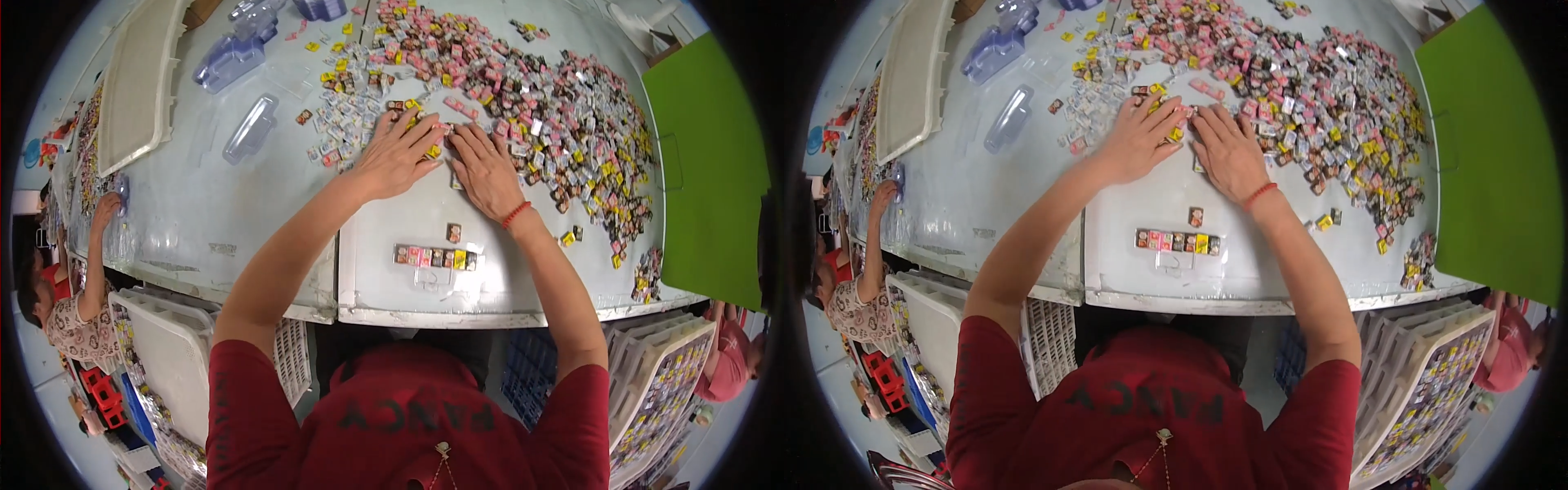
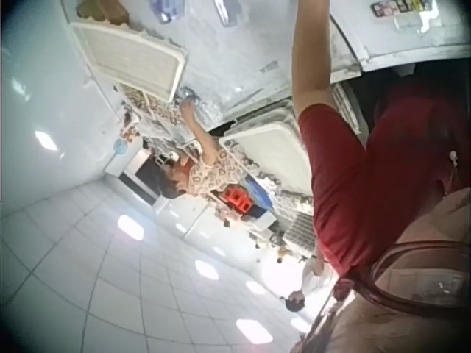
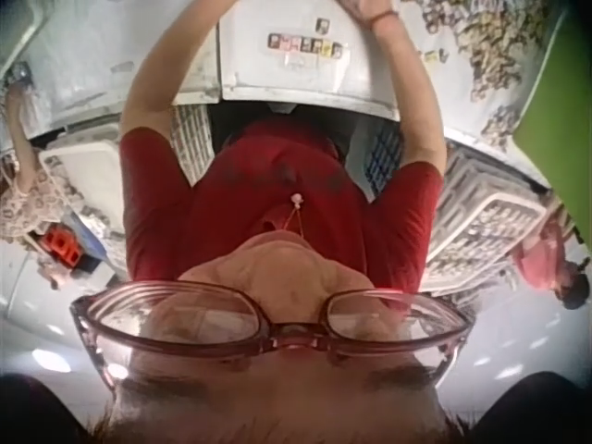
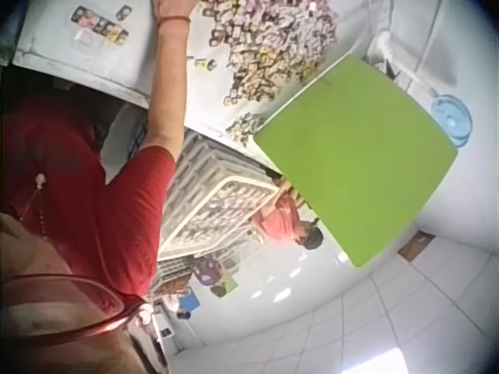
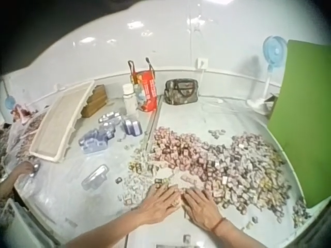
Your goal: Arranging and sorting small toy figures and items into rows on a workbench.
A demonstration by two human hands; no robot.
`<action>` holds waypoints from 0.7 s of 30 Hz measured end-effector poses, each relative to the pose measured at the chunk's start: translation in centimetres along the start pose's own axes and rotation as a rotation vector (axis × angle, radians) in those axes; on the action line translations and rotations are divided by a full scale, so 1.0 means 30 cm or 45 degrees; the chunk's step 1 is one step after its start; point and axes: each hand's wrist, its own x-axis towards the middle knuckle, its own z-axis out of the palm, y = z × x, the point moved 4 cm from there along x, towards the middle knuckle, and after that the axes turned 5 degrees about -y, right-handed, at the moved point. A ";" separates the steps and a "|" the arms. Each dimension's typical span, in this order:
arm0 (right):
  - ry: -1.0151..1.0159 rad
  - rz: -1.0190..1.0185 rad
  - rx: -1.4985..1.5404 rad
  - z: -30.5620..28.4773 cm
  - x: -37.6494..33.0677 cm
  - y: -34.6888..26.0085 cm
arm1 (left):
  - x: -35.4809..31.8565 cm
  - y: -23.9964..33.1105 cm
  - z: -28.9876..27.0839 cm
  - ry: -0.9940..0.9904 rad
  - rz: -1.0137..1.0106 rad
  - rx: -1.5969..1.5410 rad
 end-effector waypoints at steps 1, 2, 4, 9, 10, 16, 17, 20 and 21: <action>-0.016 0.013 0.016 -0.010 -0.033 0.002 | -0.026 0.029 -0.012 -0.031 0.053 0.026; 0.027 0.042 0.221 -0.032 -0.056 0.013 | -0.037 0.041 -0.032 0.038 0.030 -0.012; 0.174 0.181 0.549 -0.040 -0.102 0.053 | -0.073 0.038 -0.056 0.184 -0.067 -0.118; 0.450 0.211 0.493 -0.040 -0.197 0.125 | -0.184 0.079 -0.126 0.368 -0.140 -0.450; 0.451 0.213 0.367 -0.053 -0.213 0.123 | -0.201 0.111 -0.135 0.402 -0.125 -0.417; 0.463 0.036 0.137 -0.140 -0.139 -0.071 | -0.193 0.174 -0.113 0.381 -0.248 -0.319; 0.405 0.024 0.200 -0.130 -0.118 -0.107 | -0.184 0.176 -0.115 0.359 -0.306 -0.288; 0.372 0.009 0.168 -0.077 -0.083 -0.156 | -0.188 0.171 -0.081 0.312 -0.296 -0.289; 0.319 0.026 0.123 -0.055 -0.078 -0.156 | -0.197 0.161 -0.076 0.311 -0.298 -0.288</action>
